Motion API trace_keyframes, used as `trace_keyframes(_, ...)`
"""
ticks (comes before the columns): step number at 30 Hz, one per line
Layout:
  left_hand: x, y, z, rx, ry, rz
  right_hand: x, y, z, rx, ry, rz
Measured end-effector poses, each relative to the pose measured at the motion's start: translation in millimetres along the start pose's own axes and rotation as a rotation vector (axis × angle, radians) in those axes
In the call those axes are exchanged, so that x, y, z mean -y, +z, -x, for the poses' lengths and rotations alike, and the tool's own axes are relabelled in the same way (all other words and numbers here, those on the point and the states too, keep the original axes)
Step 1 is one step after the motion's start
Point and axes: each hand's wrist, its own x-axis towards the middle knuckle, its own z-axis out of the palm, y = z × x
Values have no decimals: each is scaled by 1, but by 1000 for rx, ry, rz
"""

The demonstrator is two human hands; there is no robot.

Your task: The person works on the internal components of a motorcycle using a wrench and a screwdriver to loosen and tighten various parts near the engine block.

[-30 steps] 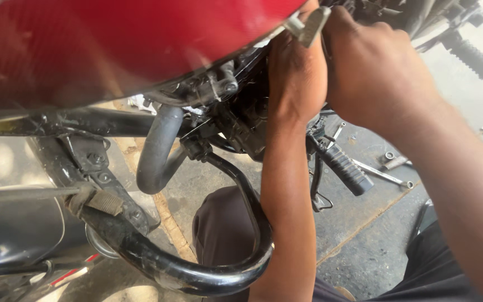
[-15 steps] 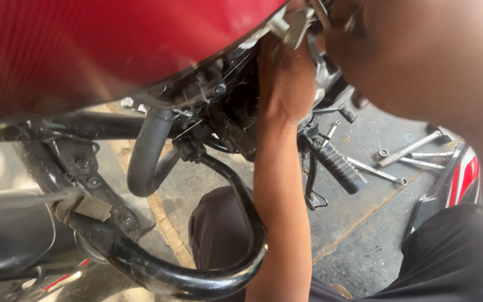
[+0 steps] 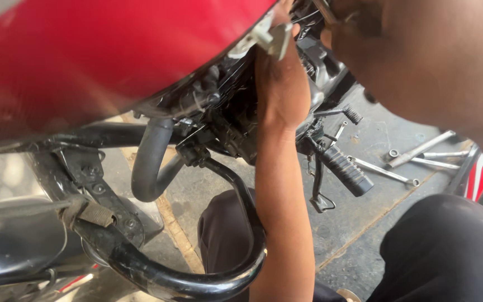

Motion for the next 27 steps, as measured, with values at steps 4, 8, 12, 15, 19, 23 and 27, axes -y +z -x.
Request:
trace_keyframes(4,-10,3,0,-10,-5,43,-15,1,-7,163,375,-112)
trace_keyframes(8,-22,6,0,-25,-28,-3,-22,10,-17,173,502,-134)
trace_keyframes(12,-34,8,-2,-48,-103,-31,-21,3,-9,157,344,-110)
trace_keyframes(15,-40,12,-2,-69,-161,-71,-20,-5,-9,159,355,-93)
trace_keyframes(19,-45,20,-8,-66,-72,-46,-20,-14,-21,90,146,-39)
trace_keyframes(23,-44,27,-12,-55,-44,-62,-18,-27,-18,-48,-56,84)
trace_keyframes(27,-37,37,-19,-18,-14,-47,-37,-45,-7,-31,-62,-101)
